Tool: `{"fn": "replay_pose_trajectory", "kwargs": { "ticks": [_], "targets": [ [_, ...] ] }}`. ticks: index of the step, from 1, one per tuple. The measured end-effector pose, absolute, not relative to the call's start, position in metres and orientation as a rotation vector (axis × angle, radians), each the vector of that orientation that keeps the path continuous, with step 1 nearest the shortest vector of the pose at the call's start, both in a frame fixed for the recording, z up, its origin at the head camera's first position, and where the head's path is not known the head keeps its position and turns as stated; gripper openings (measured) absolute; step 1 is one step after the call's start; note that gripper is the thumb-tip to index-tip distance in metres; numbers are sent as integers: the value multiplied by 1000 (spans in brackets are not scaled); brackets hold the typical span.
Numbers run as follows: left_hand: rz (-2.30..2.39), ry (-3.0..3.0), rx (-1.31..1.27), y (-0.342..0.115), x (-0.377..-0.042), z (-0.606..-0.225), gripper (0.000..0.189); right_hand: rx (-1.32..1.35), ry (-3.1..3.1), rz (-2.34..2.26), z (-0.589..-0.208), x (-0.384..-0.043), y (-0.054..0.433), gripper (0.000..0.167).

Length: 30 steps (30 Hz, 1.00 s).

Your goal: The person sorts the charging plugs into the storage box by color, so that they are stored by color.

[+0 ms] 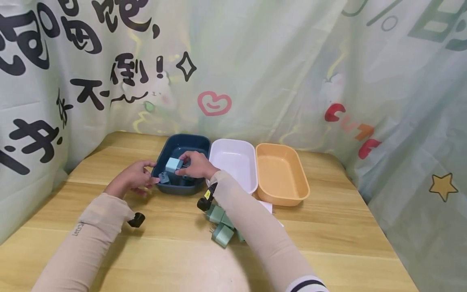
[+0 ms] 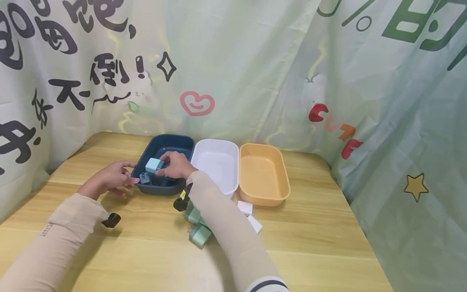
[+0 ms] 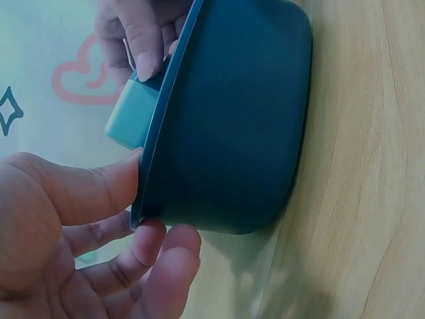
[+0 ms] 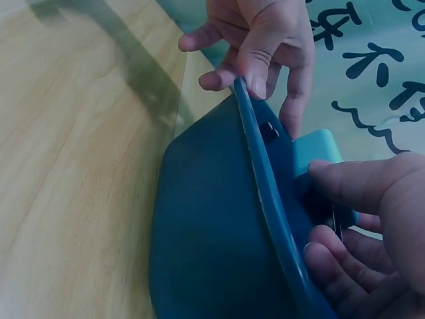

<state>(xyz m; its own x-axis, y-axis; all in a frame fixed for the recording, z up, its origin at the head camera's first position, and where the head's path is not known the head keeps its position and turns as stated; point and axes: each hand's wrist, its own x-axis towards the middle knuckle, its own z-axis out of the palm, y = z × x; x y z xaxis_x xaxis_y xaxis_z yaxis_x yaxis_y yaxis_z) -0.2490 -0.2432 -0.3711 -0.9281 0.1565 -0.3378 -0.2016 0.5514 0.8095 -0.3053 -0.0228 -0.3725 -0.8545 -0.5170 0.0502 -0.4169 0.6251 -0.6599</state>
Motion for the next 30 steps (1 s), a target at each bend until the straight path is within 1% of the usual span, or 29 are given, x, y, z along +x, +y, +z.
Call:
{"fn": "replay_pose_trajectory", "kwargs": {
  "ticks": [8, 17, 30],
  "targets": [
    [1309, 2401, -73, -247, -246, -379, 74, -731, 2705, -1020, -383, -301, -31, 48],
    [1319, 2419, -33, -243, -251, -373, 74, -687, 2729, -1039, -376, -303, -30, 49],
    [1300, 2423, -70, -243, -251, -370, 74, -651, 2723, -1069, -376, -305, -32, 46]
  ]
}}
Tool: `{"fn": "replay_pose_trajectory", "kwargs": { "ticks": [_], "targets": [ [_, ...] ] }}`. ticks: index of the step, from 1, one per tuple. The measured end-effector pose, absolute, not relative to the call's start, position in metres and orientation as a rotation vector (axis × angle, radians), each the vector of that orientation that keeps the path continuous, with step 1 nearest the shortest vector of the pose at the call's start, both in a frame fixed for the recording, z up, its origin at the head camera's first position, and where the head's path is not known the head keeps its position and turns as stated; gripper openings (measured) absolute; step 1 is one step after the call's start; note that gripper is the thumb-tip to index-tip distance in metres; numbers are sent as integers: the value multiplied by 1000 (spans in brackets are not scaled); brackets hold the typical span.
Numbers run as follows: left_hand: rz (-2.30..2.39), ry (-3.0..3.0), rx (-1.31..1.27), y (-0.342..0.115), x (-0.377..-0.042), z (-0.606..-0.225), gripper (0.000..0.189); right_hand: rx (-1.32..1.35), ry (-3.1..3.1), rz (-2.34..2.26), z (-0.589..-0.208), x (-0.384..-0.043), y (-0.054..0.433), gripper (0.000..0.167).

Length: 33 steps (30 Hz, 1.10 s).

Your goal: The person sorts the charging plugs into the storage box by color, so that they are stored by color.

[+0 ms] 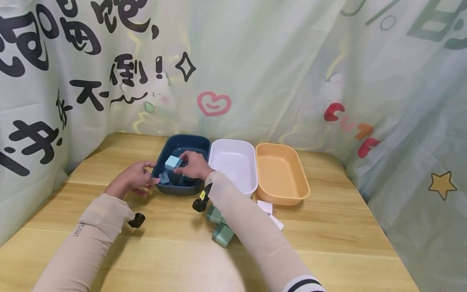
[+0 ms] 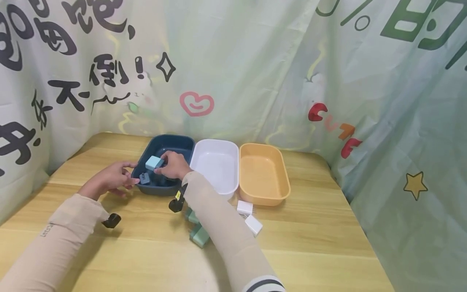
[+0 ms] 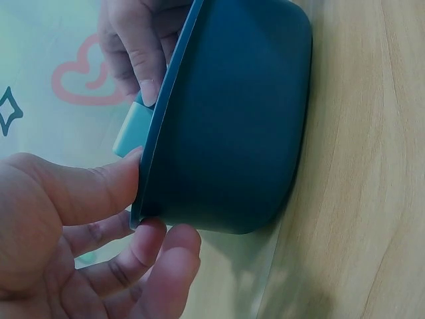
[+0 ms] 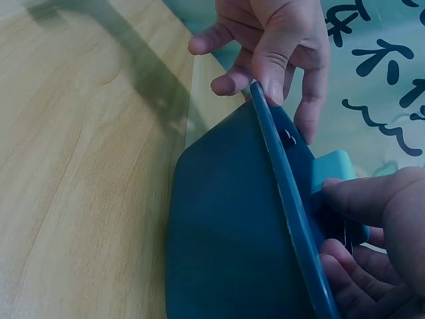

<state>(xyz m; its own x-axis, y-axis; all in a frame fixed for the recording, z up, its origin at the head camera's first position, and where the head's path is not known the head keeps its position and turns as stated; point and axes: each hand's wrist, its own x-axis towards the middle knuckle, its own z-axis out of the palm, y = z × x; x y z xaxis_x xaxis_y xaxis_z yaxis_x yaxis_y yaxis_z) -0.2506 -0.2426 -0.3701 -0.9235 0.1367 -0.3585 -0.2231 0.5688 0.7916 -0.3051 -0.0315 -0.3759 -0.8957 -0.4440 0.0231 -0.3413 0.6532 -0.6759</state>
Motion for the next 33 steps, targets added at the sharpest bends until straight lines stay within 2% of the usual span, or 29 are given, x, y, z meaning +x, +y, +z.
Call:
{"fn": "replay_pose_trajectory", "kwargs": {
  "ticks": [18, 25, 29, 33],
  "targets": [
    [1323, 2421, -37, -241, -250, -371, 73, -664, 2724, -1054, -374, -303, -24, 42],
    [1309, 2418, -54, -241, -247, -368, 74, -703, 2658, -1078, -365, -294, -9, 38],
    [1294, 2419, -77, -241, -247, -368, 75, -706, 2592, -1146, -361, -291, 3, 31],
    [1290, 2421, -76, -240, -248, -368, 74, -641, 2498, -1237, -359, -285, 15, 29]
  ]
}}
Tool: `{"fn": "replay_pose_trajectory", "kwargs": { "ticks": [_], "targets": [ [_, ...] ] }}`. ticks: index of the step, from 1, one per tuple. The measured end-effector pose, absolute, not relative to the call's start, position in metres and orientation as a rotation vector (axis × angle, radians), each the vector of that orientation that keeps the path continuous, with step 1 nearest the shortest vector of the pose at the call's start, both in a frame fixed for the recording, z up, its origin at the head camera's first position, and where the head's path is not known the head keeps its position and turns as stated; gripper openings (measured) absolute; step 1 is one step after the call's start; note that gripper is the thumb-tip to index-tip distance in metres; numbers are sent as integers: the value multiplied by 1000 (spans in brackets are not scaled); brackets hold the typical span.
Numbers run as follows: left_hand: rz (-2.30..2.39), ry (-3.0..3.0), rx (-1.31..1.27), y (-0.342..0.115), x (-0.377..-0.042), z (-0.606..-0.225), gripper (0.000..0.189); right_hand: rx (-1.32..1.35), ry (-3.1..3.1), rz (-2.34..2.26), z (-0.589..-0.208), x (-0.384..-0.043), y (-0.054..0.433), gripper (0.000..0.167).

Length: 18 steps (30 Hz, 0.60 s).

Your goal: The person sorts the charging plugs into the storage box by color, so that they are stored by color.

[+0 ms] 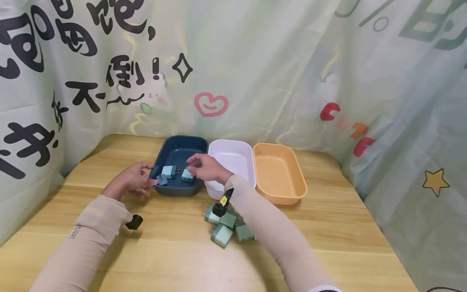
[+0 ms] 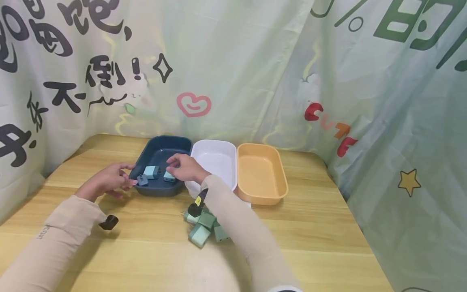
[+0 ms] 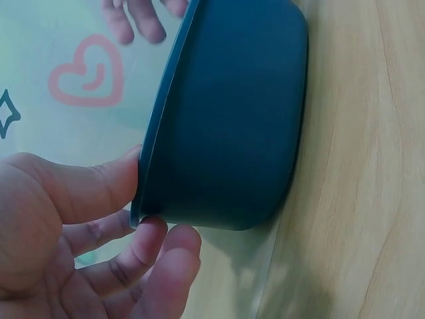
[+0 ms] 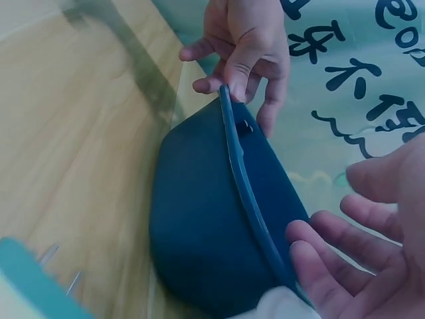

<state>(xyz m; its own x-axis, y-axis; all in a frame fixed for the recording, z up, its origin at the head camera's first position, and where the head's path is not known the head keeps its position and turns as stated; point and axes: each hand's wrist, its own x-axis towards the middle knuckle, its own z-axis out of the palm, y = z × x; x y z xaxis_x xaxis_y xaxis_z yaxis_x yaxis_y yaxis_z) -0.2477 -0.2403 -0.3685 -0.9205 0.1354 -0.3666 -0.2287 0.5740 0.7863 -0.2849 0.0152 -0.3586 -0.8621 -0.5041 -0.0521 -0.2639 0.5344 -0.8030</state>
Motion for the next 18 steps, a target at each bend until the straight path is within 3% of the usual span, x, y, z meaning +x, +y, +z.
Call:
{"fn": "replay_pose_trajectory", "kwargs": {
  "ticks": [18],
  "targets": [
    [1290, 2424, -74, -244, -250, -371, 74, -700, 2289, -1455, -359, -244, 75, 29]
  ]
}}
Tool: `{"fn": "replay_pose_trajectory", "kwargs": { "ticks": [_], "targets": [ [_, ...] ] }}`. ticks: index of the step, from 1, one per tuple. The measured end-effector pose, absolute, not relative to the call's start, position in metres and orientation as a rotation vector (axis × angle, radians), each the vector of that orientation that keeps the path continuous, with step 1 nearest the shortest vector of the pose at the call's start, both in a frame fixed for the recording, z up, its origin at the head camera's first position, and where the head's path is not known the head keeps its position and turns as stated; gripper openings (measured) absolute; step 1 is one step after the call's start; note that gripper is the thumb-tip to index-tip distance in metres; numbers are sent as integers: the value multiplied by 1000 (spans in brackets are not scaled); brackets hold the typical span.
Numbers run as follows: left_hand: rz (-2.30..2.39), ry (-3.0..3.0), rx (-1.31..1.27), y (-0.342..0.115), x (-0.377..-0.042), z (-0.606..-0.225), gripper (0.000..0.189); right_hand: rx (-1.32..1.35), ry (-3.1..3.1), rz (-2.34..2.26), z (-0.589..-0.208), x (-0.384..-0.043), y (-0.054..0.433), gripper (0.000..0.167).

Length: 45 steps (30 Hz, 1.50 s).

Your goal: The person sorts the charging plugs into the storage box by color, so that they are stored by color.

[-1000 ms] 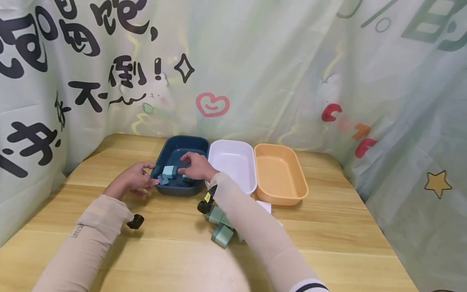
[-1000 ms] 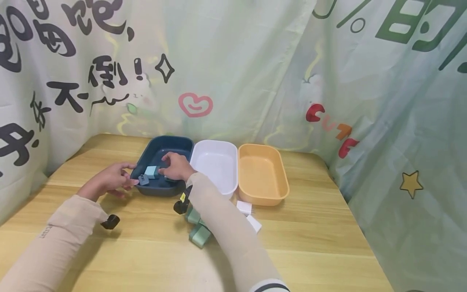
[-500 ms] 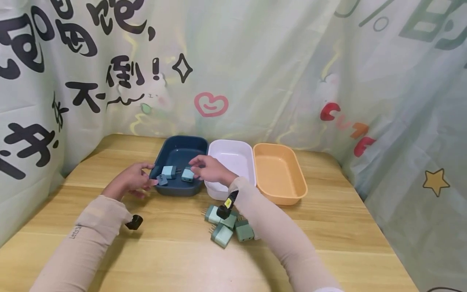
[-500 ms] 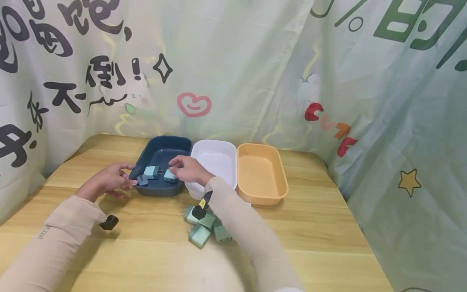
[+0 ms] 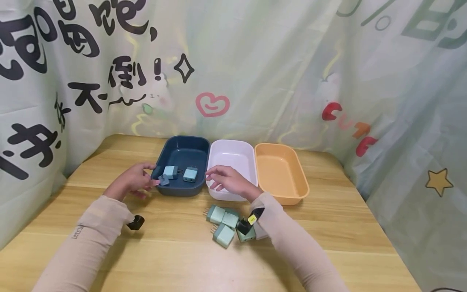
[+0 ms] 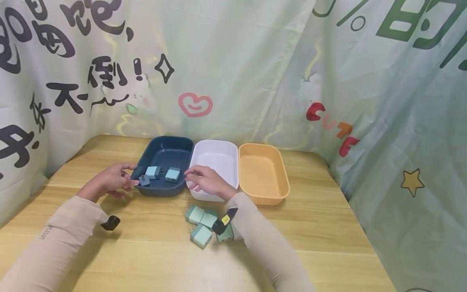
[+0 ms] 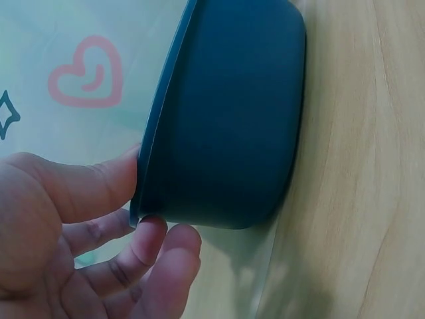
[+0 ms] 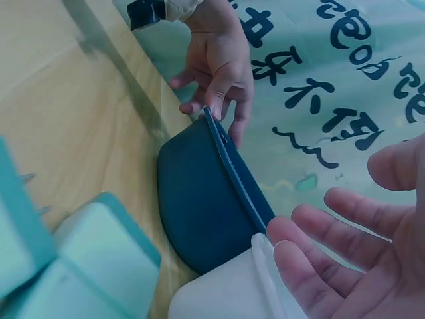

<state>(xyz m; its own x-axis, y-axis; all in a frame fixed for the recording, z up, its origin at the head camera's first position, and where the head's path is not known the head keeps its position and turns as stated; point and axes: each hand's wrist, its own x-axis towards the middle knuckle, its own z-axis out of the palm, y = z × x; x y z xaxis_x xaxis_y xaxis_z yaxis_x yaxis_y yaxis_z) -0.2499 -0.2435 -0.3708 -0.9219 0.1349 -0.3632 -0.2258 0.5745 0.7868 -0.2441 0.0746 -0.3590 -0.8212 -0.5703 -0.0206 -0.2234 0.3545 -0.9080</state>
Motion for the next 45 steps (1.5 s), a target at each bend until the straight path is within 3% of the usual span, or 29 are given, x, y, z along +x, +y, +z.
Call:
{"fn": "replay_pose_trajectory", "kwargs": {
  "ticks": [14, 30, 45],
  "targets": [
    [1274, 2427, -75, -240, -252, -369, 76, -887, 2279, -1491, -376, -204, 129, 27],
    [1237, 2439, -101, -240, -250, -366, 78, -991, 2501, -1176, -387, -166, 175, 26],
    [1249, 2426, -86, -241, -253, -370, 78, -886, 2547, -1023, -402, -151, 194, 43]
  ]
}}
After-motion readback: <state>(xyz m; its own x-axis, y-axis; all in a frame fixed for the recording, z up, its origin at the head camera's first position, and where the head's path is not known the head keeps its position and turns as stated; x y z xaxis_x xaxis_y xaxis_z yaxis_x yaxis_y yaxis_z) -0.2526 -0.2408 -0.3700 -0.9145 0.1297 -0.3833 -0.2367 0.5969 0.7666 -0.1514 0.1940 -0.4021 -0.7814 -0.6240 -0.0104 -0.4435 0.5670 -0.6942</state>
